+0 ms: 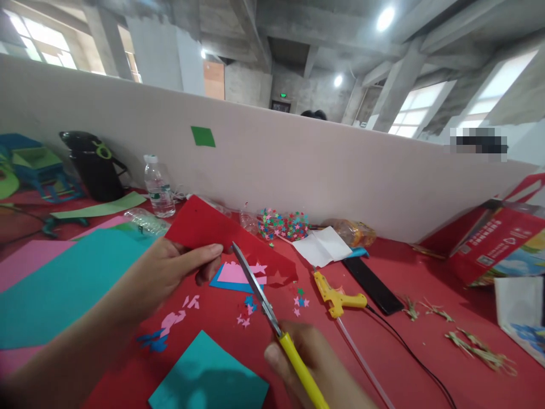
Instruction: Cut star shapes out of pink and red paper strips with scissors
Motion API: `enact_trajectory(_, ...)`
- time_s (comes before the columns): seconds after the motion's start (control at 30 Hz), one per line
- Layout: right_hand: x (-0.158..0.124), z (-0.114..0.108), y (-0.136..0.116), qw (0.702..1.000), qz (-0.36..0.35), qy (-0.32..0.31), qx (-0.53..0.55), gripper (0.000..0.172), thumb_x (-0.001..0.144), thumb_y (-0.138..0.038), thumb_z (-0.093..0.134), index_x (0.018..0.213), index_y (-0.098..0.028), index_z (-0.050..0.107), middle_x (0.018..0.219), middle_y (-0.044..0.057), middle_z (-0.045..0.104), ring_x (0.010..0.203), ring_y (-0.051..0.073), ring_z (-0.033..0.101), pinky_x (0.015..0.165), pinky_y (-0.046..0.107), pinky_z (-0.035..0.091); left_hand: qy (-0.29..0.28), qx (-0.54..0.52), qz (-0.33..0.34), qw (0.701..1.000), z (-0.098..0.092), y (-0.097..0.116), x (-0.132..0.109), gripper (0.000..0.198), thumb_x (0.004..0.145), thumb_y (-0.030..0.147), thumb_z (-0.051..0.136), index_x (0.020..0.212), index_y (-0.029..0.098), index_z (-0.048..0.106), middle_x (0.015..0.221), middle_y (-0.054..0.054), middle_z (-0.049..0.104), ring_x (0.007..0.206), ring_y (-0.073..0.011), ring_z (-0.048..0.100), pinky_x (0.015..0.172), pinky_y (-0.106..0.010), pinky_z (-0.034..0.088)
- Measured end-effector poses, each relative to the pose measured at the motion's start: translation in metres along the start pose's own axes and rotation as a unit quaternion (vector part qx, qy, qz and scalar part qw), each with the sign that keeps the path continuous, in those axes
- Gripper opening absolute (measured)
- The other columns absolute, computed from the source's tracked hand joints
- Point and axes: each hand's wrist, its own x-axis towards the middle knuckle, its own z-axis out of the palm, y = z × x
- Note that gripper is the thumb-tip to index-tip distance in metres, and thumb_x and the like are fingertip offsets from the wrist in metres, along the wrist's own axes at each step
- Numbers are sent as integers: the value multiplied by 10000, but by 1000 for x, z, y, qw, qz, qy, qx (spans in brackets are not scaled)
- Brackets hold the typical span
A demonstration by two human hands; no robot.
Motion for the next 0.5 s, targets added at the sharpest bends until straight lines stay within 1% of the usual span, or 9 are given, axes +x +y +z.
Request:
enact_trajectory(0.03,0,-1,1,1000,-8,9,-3,595,751,-801,469,695,-209,444,568,-23,430,445,86,356,381,212,262,0,-8,-3,1000,0,-1,0,377,792,329,617,438,201,596,468,-16,547,464,-132,467,477,-236,393)
enact_trajectory(0.1,2,-6,2,1000,-10,-17,-14,574,723,-786,532,672,-217,473,596,9,466,512,132,428,422,240,325,0,-36,-14,999,1,-4,0,375,789,337,628,443,199,587,475,-9,536,470,-124,457,477,-227,386)
enact_trajectory(0.2,4,-11,-1,999,-12,-40,-27,576,698,-799,542,683,-224,503,651,41,511,594,172,480,454,253,360,10,-78,-46,996,4,-6,-1,358,758,357,663,451,199,568,476,-1,525,458,-120,459,450,-222,367)
enact_trajectory(0.27,5,-12,-6,998,-7,-57,-30,606,708,-819,502,682,-213,490,643,33,506,577,152,463,440,233,342,19,-78,-68,994,4,-5,-1,334,729,363,690,461,196,582,463,-8,538,428,-124,460,410,-225,335)
enact_trajectory(0.33,4,-11,-11,997,2,-76,-32,618,731,-820,466,683,-204,469,592,4,475,520,116,413,412,209,291,19,-50,-74,996,2,-3,-1,327,709,364,708,458,191,590,449,-13,547,400,-122,450,378,-224,298)
enact_trajectory(0.43,3,-9,-14,995,18,-94,-34,595,775,-790,448,705,-199,452,508,-43,424,445,79,341,390,197,222,7,-1,-50,999,-4,-2,1,352,700,379,716,441,193,566,440,-2,534,390,-108,425,367,-217,271)
enact_trajectory(0.5,4,-8,-14,994,25,-98,-37,583,793,-777,439,706,-200,437,475,-62,397,420,70,317,389,198,203,2,20,-35,999,-8,-2,3,373,696,383,719,425,197,541,427,9,503,387,-100,401,367,-214,259)
